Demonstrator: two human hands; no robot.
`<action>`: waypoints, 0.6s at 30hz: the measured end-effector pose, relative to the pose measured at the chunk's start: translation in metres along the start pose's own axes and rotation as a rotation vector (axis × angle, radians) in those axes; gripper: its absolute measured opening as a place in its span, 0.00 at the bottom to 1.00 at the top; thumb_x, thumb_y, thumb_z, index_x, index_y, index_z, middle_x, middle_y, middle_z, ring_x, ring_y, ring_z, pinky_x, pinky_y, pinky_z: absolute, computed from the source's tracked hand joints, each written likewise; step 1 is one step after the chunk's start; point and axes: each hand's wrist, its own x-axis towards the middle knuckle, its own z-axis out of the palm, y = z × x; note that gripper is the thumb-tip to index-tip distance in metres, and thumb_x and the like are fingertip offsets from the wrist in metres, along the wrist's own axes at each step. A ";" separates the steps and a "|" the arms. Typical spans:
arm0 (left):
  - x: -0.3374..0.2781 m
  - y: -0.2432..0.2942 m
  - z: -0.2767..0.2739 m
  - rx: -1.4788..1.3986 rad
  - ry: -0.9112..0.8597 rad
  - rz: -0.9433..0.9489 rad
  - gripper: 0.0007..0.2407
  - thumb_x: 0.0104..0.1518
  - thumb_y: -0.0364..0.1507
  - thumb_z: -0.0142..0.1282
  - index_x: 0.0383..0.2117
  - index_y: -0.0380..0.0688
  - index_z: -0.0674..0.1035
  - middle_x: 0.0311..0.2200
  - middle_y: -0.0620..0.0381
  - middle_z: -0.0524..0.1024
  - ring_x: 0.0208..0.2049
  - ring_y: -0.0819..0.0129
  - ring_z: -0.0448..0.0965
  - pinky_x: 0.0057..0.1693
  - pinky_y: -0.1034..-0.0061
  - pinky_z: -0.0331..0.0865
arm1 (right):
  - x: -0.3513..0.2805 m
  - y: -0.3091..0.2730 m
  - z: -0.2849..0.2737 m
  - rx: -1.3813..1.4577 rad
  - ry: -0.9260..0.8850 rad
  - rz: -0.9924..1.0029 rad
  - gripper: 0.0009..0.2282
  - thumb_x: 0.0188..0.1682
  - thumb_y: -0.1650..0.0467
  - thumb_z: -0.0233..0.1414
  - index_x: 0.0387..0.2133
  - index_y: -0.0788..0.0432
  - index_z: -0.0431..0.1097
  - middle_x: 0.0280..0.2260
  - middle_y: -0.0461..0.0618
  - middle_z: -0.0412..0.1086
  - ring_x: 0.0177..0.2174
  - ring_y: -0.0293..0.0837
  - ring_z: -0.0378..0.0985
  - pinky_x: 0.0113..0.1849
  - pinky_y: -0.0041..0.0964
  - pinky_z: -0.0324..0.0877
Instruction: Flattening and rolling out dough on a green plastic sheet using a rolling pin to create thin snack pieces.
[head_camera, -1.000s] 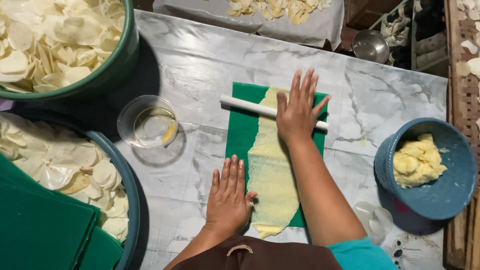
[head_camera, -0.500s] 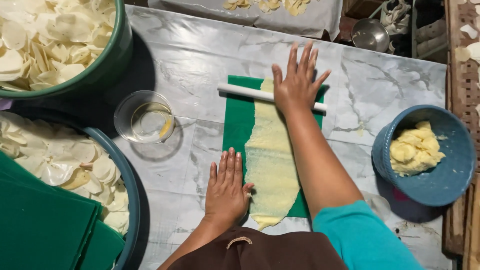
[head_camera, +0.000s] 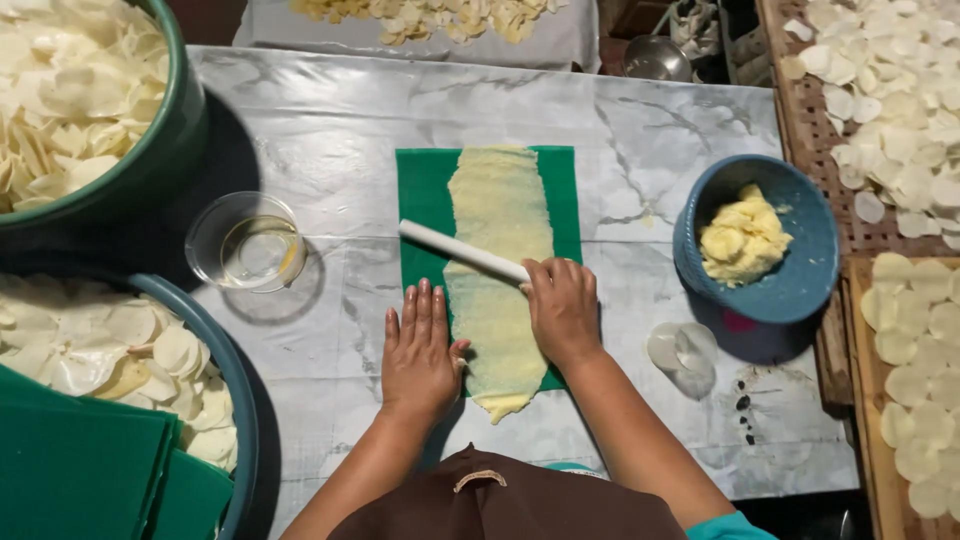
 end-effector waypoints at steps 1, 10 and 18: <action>0.000 -0.001 0.002 0.004 0.002 0.018 0.33 0.66 0.51 0.28 0.72 0.42 0.46 0.74 0.45 0.40 0.74 0.51 0.35 0.73 0.52 0.27 | -0.010 0.006 0.000 -0.005 0.008 0.015 0.16 0.52 0.61 0.52 0.53 0.43 0.68 0.39 0.37 0.63 0.45 0.41 0.68 0.51 0.49 0.63; 0.002 -0.010 0.001 0.048 -0.001 0.104 0.34 0.65 0.52 0.30 0.73 0.45 0.46 0.74 0.47 0.40 0.75 0.52 0.36 0.74 0.51 0.30 | -0.050 0.033 -0.021 -0.053 -0.017 0.605 0.24 0.51 0.77 0.44 0.62 0.74 0.55 0.43 0.62 0.63 0.41 0.62 0.73 0.38 0.54 0.76; -0.006 -0.019 0.017 -0.036 0.307 0.194 0.31 0.65 0.50 0.33 0.70 0.45 0.59 0.70 0.48 0.56 0.71 0.51 0.53 0.73 0.53 0.44 | -0.041 0.135 -0.068 -0.015 0.160 0.691 0.10 0.53 0.60 0.53 0.45 0.44 0.74 0.36 0.48 0.71 0.36 0.55 0.81 0.35 0.55 0.78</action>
